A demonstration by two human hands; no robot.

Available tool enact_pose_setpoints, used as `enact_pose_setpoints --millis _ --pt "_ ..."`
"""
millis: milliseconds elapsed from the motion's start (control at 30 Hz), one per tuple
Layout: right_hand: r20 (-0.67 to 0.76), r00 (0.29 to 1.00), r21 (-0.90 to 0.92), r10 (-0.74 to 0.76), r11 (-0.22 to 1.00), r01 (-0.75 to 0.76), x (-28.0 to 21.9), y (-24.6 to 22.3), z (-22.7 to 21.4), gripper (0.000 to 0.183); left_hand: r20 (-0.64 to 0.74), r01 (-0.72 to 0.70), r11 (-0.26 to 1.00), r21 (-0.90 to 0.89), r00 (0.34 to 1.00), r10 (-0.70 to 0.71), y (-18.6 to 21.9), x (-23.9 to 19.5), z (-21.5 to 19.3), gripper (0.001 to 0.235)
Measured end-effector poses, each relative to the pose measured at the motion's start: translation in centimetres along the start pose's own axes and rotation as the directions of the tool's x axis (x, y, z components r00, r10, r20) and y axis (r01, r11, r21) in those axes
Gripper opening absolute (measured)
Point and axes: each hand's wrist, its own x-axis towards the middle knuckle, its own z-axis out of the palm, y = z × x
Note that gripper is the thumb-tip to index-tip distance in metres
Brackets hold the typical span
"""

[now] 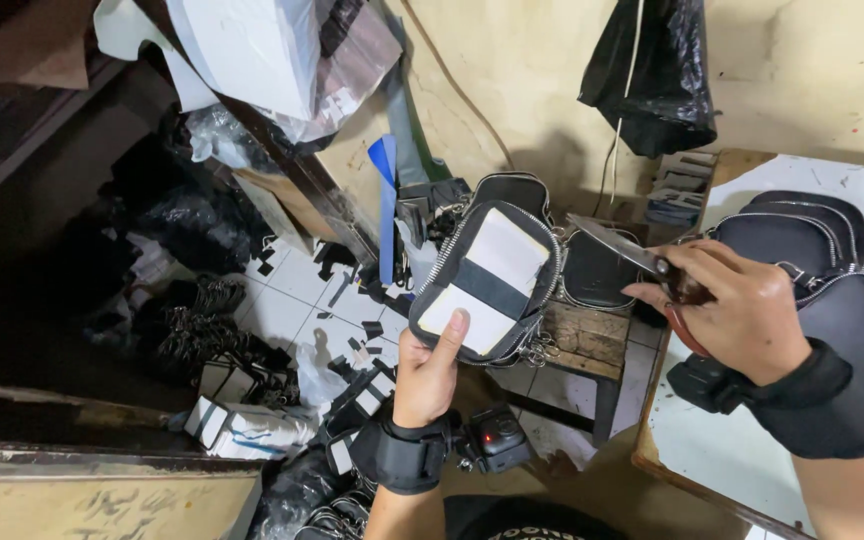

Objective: Trimming excess material from a leather pouch using scissors

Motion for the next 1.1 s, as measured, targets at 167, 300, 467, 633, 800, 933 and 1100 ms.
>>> enact_pose_setpoints --millis 167,300,467,633,800,933,1100 --pt "0.119 0.985 0.265 0.125 0.952 -0.153 0.3 -0.6 0.6 0.036 0.155 -0.200 0.812 0.549 0.978 0.136 3.5 -0.8 3.7 0.029" --pt "0.333 0.914 0.595 0.232 0.700 -0.394 -0.2 -0.1 1.5 0.027 0.460 -0.524 0.415 0.744 0.852 0.252 3.8 -1.2 4.9 0.067" --pt "0.416 0.845 0.664 0.335 0.523 -0.534 -0.9 0.7 2.2 0.029 0.597 -0.653 0.163 0.739 0.748 0.289 4.2 -1.3 5.5 0.045" --pt "0.384 0.842 0.625 0.380 0.564 -0.540 -0.6 0.4 2.3 0.030 0.664 -0.698 0.054 0.714 0.700 0.262 3.7 -1.6 5.4 0.037" --pt "0.271 0.904 0.603 0.332 0.673 -0.428 -1.1 0.7 2.6 0.032 0.681 -0.713 0.074 0.697 0.691 0.243 3.5 -1.7 5.2 0.036" --pt "0.278 0.895 0.654 0.350 0.613 -0.443 -1.1 0.5 2.4 0.032 0.673 -0.706 0.082 0.703 0.698 0.244 3.4 -1.8 5.2 0.037" --pt "0.233 0.913 0.637 0.335 0.657 -0.404 -1.3 0.8 2.4 0.031 0.674 -0.709 0.102 0.697 0.698 0.244 3.4 -1.6 5.4 0.036"
